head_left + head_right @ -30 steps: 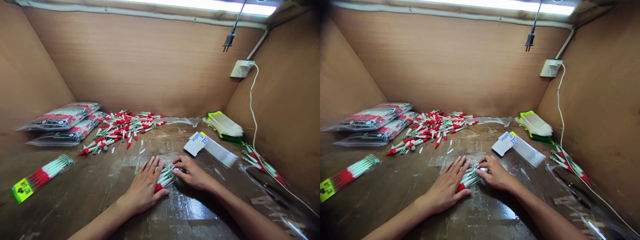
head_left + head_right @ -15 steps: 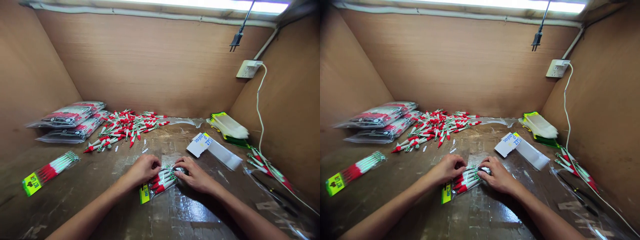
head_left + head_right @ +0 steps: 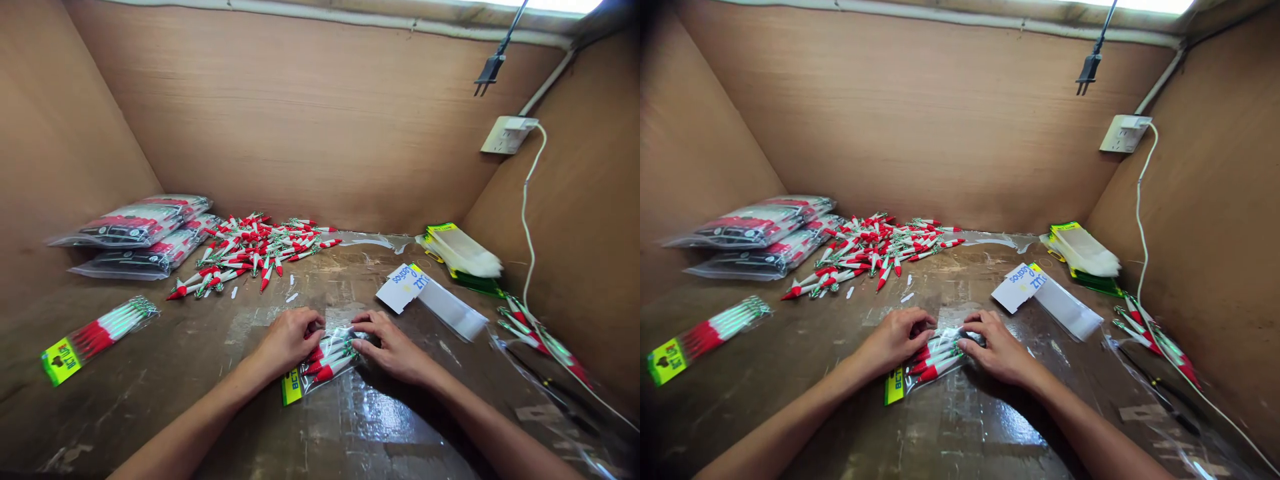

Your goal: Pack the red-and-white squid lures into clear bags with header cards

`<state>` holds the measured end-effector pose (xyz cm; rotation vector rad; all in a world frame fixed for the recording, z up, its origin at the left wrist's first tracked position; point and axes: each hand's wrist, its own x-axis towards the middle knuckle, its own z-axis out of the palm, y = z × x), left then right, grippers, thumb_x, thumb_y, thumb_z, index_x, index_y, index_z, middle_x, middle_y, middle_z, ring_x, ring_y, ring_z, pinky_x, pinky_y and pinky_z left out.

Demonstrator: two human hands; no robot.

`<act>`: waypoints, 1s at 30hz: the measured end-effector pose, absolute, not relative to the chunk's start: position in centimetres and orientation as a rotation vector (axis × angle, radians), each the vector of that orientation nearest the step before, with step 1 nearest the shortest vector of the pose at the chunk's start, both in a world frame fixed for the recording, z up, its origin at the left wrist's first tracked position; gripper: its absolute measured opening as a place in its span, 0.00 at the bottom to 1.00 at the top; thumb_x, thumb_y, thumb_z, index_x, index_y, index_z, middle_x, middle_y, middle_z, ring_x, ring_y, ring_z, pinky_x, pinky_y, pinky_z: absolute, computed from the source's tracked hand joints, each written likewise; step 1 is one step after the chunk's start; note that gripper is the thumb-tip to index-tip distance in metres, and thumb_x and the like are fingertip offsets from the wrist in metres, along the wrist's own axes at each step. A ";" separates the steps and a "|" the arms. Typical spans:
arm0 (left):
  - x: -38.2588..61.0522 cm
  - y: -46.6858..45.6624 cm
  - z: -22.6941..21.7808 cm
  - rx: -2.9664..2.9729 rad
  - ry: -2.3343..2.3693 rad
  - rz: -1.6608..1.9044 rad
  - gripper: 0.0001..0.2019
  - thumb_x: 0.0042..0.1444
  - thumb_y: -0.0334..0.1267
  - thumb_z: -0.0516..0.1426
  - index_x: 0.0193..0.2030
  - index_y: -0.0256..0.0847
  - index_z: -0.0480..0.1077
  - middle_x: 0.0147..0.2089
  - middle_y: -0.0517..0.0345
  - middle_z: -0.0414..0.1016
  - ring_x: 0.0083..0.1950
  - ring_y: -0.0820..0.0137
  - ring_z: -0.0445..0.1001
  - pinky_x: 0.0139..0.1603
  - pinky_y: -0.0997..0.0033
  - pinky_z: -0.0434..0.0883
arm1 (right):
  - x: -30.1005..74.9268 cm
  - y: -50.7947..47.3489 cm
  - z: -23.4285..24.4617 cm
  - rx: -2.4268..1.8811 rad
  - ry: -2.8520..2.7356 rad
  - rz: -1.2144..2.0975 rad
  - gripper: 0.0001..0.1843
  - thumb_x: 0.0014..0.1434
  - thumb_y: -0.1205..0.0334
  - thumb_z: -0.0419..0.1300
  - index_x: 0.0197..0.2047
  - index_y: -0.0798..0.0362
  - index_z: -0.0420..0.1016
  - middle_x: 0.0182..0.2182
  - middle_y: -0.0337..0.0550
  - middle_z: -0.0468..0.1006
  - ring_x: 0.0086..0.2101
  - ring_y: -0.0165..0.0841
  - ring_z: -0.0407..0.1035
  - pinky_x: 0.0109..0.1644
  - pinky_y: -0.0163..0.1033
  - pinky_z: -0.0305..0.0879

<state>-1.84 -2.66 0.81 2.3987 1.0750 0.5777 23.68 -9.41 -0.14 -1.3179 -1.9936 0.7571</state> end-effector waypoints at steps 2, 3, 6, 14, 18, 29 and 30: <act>-1.8 -2.8 1.0 2.392 1.083 0.596 0.11 0.59 0.40 0.58 0.47 0.44 0.76 0.41 0.56 0.79 0.40 0.66 0.75 0.41 0.70 0.68 | 23.5 -9.2 -0.4 -1.340 -1.919 0.775 0.13 0.65 0.55 0.61 0.49 0.47 0.81 0.50 0.46 0.75 0.51 0.39 0.67 0.58 0.46 0.62; -1.8 -2.8 1.0 2.382 1.087 0.606 0.12 0.59 0.41 0.59 0.48 0.44 0.76 0.41 0.55 0.79 0.42 0.65 0.76 0.43 0.69 0.68 | 23.4 -9.0 -0.5 -1.352 -1.881 0.782 0.12 0.64 0.55 0.61 0.46 0.48 0.82 0.48 0.46 0.76 0.50 0.39 0.68 0.57 0.46 0.62; -1.6 -2.4 1.2 2.301 1.076 0.615 0.16 0.60 0.46 0.58 0.51 0.43 0.76 0.42 0.53 0.80 0.41 0.63 0.76 0.42 0.69 0.68 | 23.0 -8.3 -0.8 -1.355 -1.804 0.804 0.10 0.63 0.56 0.62 0.37 0.51 0.83 0.44 0.46 0.78 0.46 0.39 0.71 0.54 0.44 0.63; -1.7 -1.1 2.0 2.114 1.014 0.387 0.18 0.57 0.51 0.58 0.39 0.38 0.81 0.29 0.56 0.79 0.28 0.67 0.72 0.29 0.73 0.60 | 21.8 -8.0 -0.4 -1.471 -1.872 0.664 0.14 0.64 0.53 0.59 0.35 0.52 0.82 0.34 0.43 0.80 0.38 0.38 0.72 0.43 0.40 0.63; -2.0 -0.6 2.0 2.063 0.983 0.368 0.19 0.56 0.52 0.58 0.40 0.37 0.80 0.28 0.57 0.77 0.28 0.69 0.69 0.28 0.74 0.59 | 21.4 -7.3 -0.2 -1.401 -1.920 0.703 0.13 0.63 0.57 0.60 0.31 0.53 0.80 0.32 0.41 0.80 0.36 0.36 0.72 0.42 0.38 0.63; -2.3 -0.7 4.6 1.703 0.644 0.329 0.27 0.48 0.61 0.65 0.38 0.34 0.78 0.29 0.56 0.75 0.27 0.70 0.70 0.29 0.74 0.64 | 21.1 -6.2 9.4 -1.014 -2.176 0.364 0.08 0.65 0.58 0.61 0.37 0.48 0.80 0.42 0.44 0.79 0.46 0.39 0.68 0.53 0.46 0.63; -2.1 -1.0 4.6 1.679 0.621 0.375 0.27 0.47 0.60 0.65 0.37 0.34 0.78 0.30 0.54 0.76 0.28 0.69 0.71 0.30 0.73 0.65 | 21.0 -6.4 9.9 -1.003 -2.136 0.303 0.07 0.64 0.58 0.61 0.38 0.47 0.80 0.45 0.45 0.78 0.49 0.40 0.67 0.55 0.47 0.63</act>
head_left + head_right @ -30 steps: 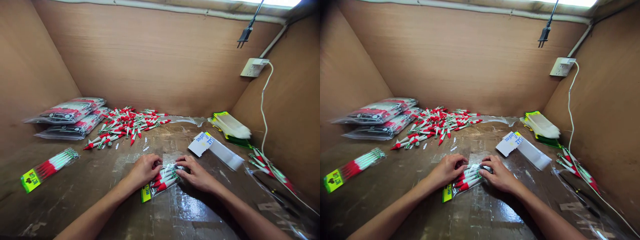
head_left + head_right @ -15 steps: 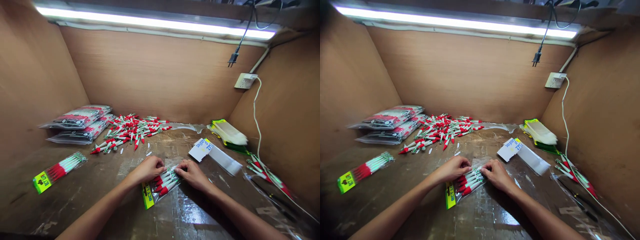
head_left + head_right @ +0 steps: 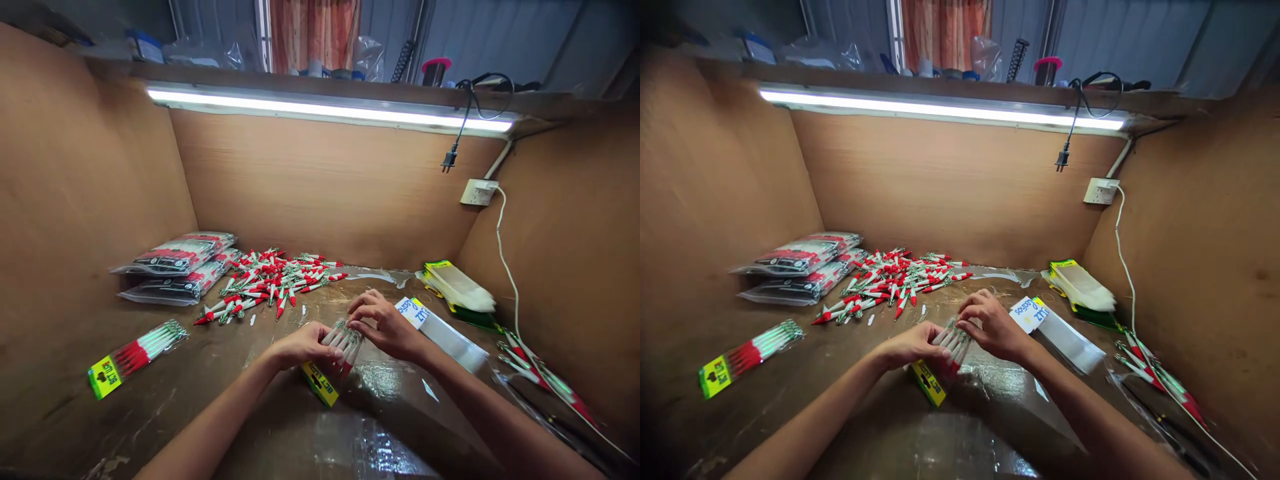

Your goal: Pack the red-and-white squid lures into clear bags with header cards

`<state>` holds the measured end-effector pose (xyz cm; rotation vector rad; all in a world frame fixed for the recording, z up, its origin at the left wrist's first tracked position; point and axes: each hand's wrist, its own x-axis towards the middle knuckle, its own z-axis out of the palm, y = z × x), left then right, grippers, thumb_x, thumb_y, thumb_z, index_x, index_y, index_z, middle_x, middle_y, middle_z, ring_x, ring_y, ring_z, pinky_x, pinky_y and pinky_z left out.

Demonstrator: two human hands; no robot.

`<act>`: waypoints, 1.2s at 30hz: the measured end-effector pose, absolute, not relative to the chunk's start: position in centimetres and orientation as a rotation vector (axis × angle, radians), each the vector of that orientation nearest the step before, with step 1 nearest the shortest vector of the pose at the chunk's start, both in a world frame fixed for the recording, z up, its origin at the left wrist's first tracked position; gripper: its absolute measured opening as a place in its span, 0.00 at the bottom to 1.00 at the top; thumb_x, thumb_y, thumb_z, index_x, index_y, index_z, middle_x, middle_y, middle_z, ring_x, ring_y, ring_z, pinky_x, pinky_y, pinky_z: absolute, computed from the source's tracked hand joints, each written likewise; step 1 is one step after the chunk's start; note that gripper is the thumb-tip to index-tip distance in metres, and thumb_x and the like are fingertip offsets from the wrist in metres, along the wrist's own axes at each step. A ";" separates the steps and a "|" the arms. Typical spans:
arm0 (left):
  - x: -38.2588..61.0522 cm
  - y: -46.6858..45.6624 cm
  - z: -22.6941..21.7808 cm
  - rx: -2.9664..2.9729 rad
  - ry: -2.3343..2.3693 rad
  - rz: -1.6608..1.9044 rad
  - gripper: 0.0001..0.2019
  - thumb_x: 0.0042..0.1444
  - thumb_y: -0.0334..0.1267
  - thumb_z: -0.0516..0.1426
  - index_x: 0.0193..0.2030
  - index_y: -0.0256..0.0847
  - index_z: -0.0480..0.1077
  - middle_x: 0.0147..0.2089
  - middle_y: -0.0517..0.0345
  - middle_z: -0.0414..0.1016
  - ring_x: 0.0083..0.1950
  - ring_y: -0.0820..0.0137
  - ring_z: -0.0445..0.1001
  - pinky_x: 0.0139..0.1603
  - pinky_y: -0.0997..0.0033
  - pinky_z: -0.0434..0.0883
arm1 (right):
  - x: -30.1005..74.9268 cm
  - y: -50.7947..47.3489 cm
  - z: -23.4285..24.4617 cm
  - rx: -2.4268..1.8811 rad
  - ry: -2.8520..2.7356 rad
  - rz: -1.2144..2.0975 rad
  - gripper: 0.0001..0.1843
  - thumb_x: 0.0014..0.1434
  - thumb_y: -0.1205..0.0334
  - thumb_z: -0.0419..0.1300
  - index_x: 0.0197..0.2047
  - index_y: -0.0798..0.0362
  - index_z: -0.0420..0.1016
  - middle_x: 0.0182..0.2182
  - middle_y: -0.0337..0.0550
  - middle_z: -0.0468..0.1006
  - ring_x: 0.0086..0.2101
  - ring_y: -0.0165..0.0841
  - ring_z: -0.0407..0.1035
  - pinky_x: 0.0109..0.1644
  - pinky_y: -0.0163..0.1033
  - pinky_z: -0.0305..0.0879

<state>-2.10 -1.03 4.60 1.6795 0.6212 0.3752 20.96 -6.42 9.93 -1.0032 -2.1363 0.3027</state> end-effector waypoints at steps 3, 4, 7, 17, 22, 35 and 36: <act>-1.2 -1.6 4.0 1.612 0.589 0.576 0.27 0.51 0.61 0.63 0.37 0.34 0.78 0.33 0.52 0.78 0.30 0.69 0.72 0.33 0.73 0.65 | 20.6 -6.8 9.6 -1.103 -1.796 0.178 0.14 0.64 0.55 0.60 0.52 0.46 0.76 0.53 0.49 0.73 0.54 0.44 0.65 0.59 0.52 0.61; -0.9 -1.6 3.6 1.591 0.585 0.645 0.27 0.51 0.61 0.63 0.38 0.33 0.78 0.34 0.51 0.78 0.31 0.69 0.72 0.33 0.73 0.65 | 20.4 -6.8 8.8 -1.157 -1.671 0.213 0.19 0.65 0.53 0.60 0.57 0.47 0.72 0.53 0.50 0.73 0.52 0.44 0.66 0.57 0.52 0.62; -0.3 -1.4 2.4 1.539 0.582 0.801 0.26 0.51 0.60 0.64 0.37 0.33 0.77 0.33 0.50 0.78 0.31 0.69 0.72 0.34 0.73 0.65 | 19.6 -6.7 5.5 -1.202 -1.525 0.591 0.28 0.62 0.47 0.61 0.62 0.50 0.66 0.47 0.50 0.76 0.41 0.40 0.72 0.46 0.46 0.69; 0.2 -1.4 1.2 1.333 0.685 0.982 0.28 0.56 0.57 0.62 0.54 0.36 0.75 0.44 0.47 0.80 0.39 0.64 0.76 0.38 0.71 0.70 | 19.3 -6.7 1.8 -1.149 -1.611 0.949 0.13 0.60 0.52 0.64 0.41 0.53 0.79 0.34 0.41 0.80 0.33 0.35 0.71 0.38 0.38 0.66; 0.2 -1.6 2.0 1.400 0.723 1.022 0.24 0.58 0.56 0.60 0.45 0.34 0.80 0.39 0.48 0.81 0.36 0.64 0.76 0.36 0.71 0.69 | 19.7 -6.6 2.8 -1.189 -1.524 0.807 0.22 0.61 0.49 0.62 0.55 0.50 0.75 0.43 0.45 0.80 0.39 0.37 0.72 0.43 0.40 0.68; 0.0 -1.9 3.0 1.572 0.739 1.022 0.14 0.55 0.47 0.64 0.34 0.35 0.78 0.32 0.55 0.77 0.33 0.69 0.72 0.36 0.73 0.66 | 19.2 -6.5 3.6 -1.153 -1.563 0.814 0.14 0.61 0.51 0.63 0.33 0.53 0.79 0.30 0.41 0.78 0.32 0.34 0.69 0.37 0.37 0.64; 0.0 -1.9 3.0 1.538 0.747 1.000 0.15 0.55 0.48 0.64 0.34 0.34 0.78 0.30 0.56 0.77 0.32 0.70 0.71 0.34 0.74 0.65 | 19.2 -6.5 3.6 -1.150 -1.563 0.859 0.14 0.60 0.51 0.63 0.34 0.53 0.79 0.30 0.40 0.78 0.32 0.34 0.69 0.36 0.36 0.63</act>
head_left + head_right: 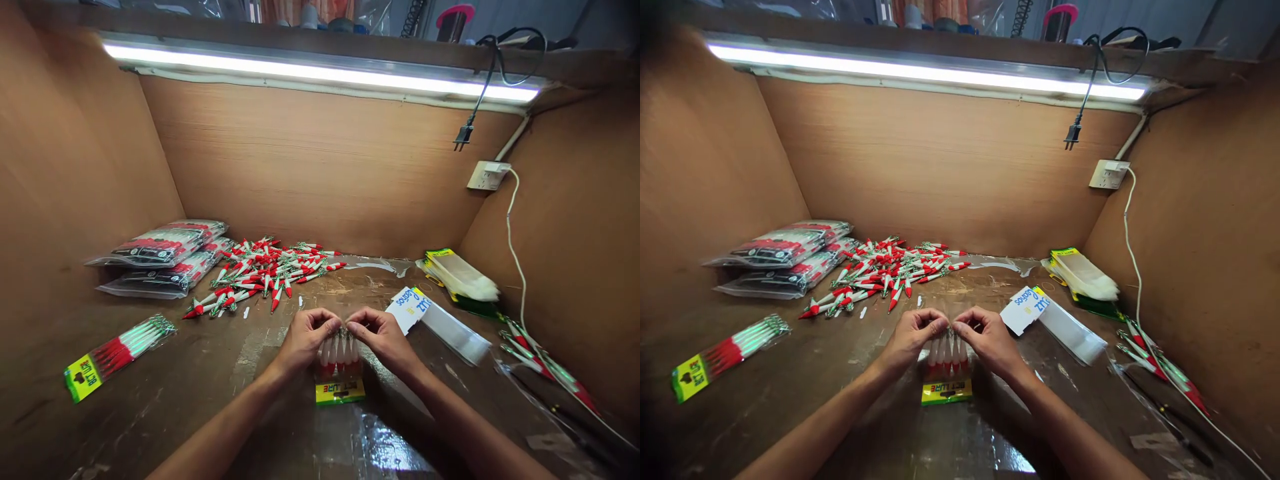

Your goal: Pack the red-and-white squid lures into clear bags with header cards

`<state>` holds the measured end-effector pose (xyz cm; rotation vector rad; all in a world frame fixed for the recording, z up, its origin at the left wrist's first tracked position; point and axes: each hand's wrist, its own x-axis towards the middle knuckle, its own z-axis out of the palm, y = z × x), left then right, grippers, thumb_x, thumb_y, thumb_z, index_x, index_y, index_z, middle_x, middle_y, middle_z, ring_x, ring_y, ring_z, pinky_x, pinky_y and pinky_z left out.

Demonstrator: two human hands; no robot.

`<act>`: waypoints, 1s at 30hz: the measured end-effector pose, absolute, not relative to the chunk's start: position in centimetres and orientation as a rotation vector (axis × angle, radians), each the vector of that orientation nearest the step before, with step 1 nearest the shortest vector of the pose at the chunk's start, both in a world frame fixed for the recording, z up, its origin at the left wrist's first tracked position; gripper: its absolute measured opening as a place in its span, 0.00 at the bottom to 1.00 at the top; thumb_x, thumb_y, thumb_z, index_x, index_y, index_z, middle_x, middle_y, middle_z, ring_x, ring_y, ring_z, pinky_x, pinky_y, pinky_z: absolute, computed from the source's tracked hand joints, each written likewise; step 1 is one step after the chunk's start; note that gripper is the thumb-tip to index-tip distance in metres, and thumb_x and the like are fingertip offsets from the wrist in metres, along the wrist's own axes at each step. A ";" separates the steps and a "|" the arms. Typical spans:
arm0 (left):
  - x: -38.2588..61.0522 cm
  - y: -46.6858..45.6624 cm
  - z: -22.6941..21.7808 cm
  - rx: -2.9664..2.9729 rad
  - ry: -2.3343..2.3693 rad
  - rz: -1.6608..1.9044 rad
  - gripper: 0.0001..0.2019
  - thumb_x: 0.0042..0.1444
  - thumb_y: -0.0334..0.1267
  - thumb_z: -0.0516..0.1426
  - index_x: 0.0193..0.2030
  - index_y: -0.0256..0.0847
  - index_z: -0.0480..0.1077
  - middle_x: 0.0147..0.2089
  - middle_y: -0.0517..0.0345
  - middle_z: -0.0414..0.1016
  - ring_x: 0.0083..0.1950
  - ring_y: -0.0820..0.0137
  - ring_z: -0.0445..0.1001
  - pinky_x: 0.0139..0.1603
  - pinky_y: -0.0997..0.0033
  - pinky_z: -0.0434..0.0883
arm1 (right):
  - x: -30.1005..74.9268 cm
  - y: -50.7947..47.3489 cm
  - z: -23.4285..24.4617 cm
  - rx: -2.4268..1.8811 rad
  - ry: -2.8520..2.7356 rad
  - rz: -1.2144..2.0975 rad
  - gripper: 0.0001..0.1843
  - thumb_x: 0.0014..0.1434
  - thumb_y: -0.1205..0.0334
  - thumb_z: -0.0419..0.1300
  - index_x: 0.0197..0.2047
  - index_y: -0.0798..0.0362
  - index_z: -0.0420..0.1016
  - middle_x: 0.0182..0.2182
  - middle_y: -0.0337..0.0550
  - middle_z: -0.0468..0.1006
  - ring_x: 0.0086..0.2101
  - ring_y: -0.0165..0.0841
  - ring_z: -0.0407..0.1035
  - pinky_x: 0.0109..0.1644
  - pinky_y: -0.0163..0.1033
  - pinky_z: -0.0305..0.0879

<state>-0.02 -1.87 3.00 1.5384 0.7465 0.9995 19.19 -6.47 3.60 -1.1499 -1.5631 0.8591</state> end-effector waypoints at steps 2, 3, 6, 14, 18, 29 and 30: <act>0.0 -1.8 2.9 1.504 0.754 0.963 0.17 0.56 0.50 0.64 0.34 0.34 0.78 0.29 0.56 0.77 0.29 0.71 0.70 0.32 0.74 0.64 | 19.2 -6.3 3.5 -1.151 -1.530 0.953 0.14 0.58 0.51 0.66 0.33 0.54 0.79 0.28 0.39 0.77 0.30 0.32 0.68 0.34 0.35 0.62; 0.0 -1.8 2.9 1.501 0.752 0.946 0.17 0.55 0.50 0.64 0.36 0.34 0.79 0.30 0.55 0.78 0.29 0.71 0.70 0.32 0.74 0.65 | 19.2 -6.2 3.5 -1.151 -1.498 0.997 0.14 0.57 0.51 0.67 0.32 0.55 0.79 0.27 0.39 0.77 0.29 0.31 0.67 0.33 0.35 0.61; 0.0 -1.8 2.8 1.475 0.769 0.896 0.18 0.52 0.50 0.66 0.37 0.34 0.81 0.33 0.52 0.80 0.31 0.70 0.72 0.34 0.73 0.65 | 19.3 -6.2 3.2 -1.129 -1.403 1.134 0.14 0.55 0.51 0.68 0.32 0.56 0.80 0.26 0.38 0.76 0.27 0.30 0.65 0.32 0.35 0.59; -0.2 -1.7 1.3 1.378 0.821 0.789 0.22 0.49 0.53 0.67 0.36 0.32 0.82 0.30 0.51 0.80 0.27 0.72 0.69 0.30 0.74 0.62 | 20.1 -5.8 2.0 -1.193 -1.256 1.361 0.21 0.48 0.47 0.72 0.37 0.58 0.83 0.24 0.38 0.76 0.24 0.27 0.62 0.31 0.35 0.58; -0.2 -1.7 1.1 1.373 0.831 0.779 0.21 0.48 0.51 0.68 0.41 0.34 0.82 0.37 0.48 0.83 0.33 0.68 0.74 0.34 0.73 0.66 | 20.4 -5.6 1.3 -1.223 -1.244 1.317 0.21 0.47 0.49 0.73 0.37 0.58 0.83 0.24 0.39 0.76 0.24 0.26 0.62 0.30 0.34 0.58; 0.2 -1.5 0.2 1.377 0.895 0.803 0.24 0.46 0.47 0.69 0.46 0.31 0.80 0.39 0.45 0.83 0.33 0.67 0.75 0.35 0.72 0.67 | 20.1 -6.6 1.5 -1.376 -1.642 0.426 0.24 0.59 0.63 0.65 0.59 0.50 0.72 0.42 0.47 0.78 0.41 0.39 0.72 0.44 0.44 0.69; 0.3 -1.6 0.2 1.398 0.886 0.813 0.23 0.47 0.46 0.69 0.46 0.31 0.80 0.38 0.46 0.83 0.33 0.67 0.75 0.35 0.72 0.67 | 19.8 -6.8 1.8 -1.332 -1.730 0.234 0.22 0.61 0.65 0.63 0.59 0.48 0.72 0.47 0.48 0.77 0.46 0.40 0.70 0.50 0.46 0.68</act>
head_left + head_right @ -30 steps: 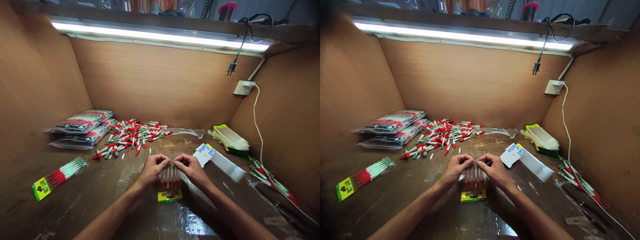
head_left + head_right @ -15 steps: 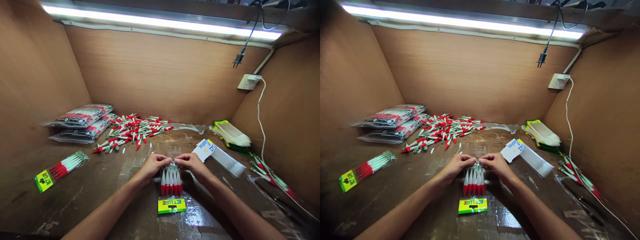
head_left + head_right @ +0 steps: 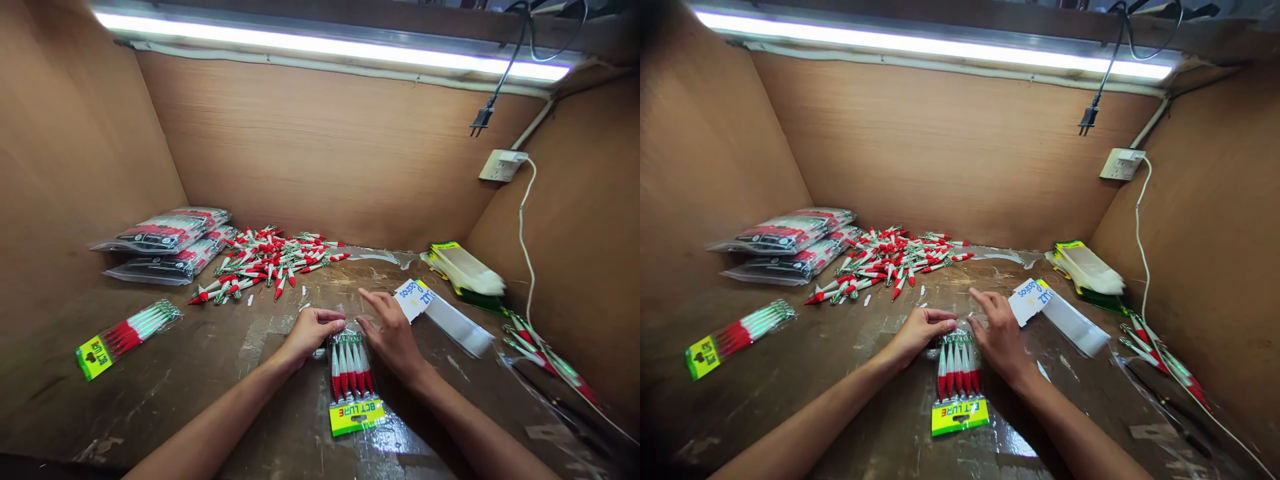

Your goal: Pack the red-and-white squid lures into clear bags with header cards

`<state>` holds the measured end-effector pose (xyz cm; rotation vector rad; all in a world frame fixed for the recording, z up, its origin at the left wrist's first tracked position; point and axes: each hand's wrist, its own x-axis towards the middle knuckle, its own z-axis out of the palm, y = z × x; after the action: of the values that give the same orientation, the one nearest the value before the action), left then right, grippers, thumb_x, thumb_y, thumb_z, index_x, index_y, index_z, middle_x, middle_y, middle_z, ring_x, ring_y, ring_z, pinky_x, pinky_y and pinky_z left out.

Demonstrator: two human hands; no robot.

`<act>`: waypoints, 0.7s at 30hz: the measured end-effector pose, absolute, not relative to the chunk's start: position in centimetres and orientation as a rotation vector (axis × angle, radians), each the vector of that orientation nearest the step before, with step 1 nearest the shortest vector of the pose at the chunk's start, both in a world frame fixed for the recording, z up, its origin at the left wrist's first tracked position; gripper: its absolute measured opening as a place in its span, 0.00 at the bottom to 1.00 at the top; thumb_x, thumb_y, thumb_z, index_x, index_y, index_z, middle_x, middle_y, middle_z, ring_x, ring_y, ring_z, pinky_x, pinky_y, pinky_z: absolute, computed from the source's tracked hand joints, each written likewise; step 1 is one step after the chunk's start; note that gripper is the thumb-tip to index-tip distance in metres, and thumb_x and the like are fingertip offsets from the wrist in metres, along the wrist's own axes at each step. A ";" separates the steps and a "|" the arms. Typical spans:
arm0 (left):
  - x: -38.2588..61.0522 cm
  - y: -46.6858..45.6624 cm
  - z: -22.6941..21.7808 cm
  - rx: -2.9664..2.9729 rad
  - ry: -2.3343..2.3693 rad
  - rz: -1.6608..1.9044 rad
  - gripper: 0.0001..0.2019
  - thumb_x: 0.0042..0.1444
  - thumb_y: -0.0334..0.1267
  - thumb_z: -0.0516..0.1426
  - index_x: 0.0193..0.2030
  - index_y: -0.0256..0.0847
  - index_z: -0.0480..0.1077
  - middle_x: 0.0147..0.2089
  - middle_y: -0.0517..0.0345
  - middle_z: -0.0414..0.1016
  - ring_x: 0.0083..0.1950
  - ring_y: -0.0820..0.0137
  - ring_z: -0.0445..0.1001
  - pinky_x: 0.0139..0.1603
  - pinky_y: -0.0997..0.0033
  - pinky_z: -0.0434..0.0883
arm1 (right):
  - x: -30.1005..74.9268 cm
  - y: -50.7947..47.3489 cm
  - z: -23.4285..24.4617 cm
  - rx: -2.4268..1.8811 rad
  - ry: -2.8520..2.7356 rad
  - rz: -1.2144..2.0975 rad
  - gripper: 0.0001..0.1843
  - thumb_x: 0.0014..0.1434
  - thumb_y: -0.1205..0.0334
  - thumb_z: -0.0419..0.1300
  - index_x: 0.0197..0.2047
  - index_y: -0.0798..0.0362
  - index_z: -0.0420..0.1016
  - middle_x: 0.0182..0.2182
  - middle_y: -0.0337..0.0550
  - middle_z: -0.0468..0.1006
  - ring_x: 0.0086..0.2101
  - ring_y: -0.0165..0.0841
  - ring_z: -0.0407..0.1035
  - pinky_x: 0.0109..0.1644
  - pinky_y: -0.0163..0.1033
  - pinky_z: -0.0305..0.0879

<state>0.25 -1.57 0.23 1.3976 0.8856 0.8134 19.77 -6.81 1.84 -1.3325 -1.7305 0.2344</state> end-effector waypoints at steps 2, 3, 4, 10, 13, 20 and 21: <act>0.4 -1.7 0.3 1.445 0.848 0.830 0.19 0.49 0.45 0.67 0.44 0.32 0.81 0.36 0.50 0.82 0.34 0.68 0.74 0.36 0.73 0.66 | 18.9 -7.0 2.7 -1.240 -1.958 -0.020 0.17 0.64 0.67 0.60 0.55 0.47 0.75 0.49 0.48 0.75 0.48 0.40 0.68 0.51 0.45 0.67; 0.5 -1.8 0.3 1.469 0.827 0.838 0.17 0.50 0.44 0.66 0.41 0.32 0.82 0.34 0.52 0.82 0.33 0.68 0.73 0.35 0.73 0.66 | 18.5 -6.9 3.1 -1.208 -2.084 -0.094 0.14 0.65 0.68 0.59 0.52 0.48 0.76 0.47 0.48 0.76 0.46 0.39 0.68 0.49 0.44 0.67; 0.5 -1.8 0.3 1.492 0.808 0.846 0.15 0.51 0.43 0.64 0.39 0.32 0.82 0.33 0.54 0.81 0.32 0.69 0.72 0.34 0.74 0.65 | 18.0 -6.7 3.6 -1.191 -2.200 -0.158 0.11 0.65 0.69 0.58 0.49 0.49 0.77 0.44 0.47 0.76 0.44 0.38 0.68 0.46 0.42 0.67; 0.0 -1.5 0.0 1.573 0.820 0.879 0.09 0.49 0.36 0.61 0.25 0.32 0.77 0.23 0.63 0.71 0.25 0.76 0.62 0.26 0.78 0.53 | 16.3 -4.8 5.6 -1.153 -2.593 -0.526 0.04 0.63 0.71 0.60 0.36 0.54 0.74 0.35 0.45 0.75 0.35 0.37 0.66 0.37 0.40 0.60; -0.3 -1.3 0.1 1.584 0.831 0.871 0.10 0.49 0.38 0.62 0.24 0.32 0.76 0.22 0.64 0.69 0.25 0.76 0.61 0.26 0.78 0.52 | 16.1 -4.2 5.5 -1.106 -2.609 -0.626 0.07 0.62 0.72 0.59 0.32 0.55 0.72 0.33 0.44 0.74 0.34 0.36 0.65 0.35 0.40 0.57; -0.4 -1.1 0.2 1.576 0.786 0.772 0.17 0.49 0.47 0.65 0.34 0.31 0.81 0.31 0.54 0.80 0.30 0.69 0.72 0.32 0.74 0.64 | 16.4 -2.8 3.6 -1.250 -2.299 -0.441 0.08 0.61 0.71 0.58 0.30 0.53 0.71 0.31 0.42 0.73 0.33 0.34 0.66 0.36 0.38 0.58; -0.4 -1.1 0.1 1.575 0.799 0.755 0.18 0.48 0.47 0.66 0.36 0.31 0.81 0.33 0.52 0.81 0.31 0.68 0.73 0.33 0.73 0.65 | 16.8 -2.4 3.7 -1.290 -2.223 -0.406 0.08 0.60 0.71 0.58 0.30 0.54 0.72 0.31 0.42 0.74 0.33 0.34 0.67 0.37 0.37 0.59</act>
<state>-0.42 -1.11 0.11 1.5748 0.7988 0.7548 16.80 -2.43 3.68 -1.2900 -2.2232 -0.4064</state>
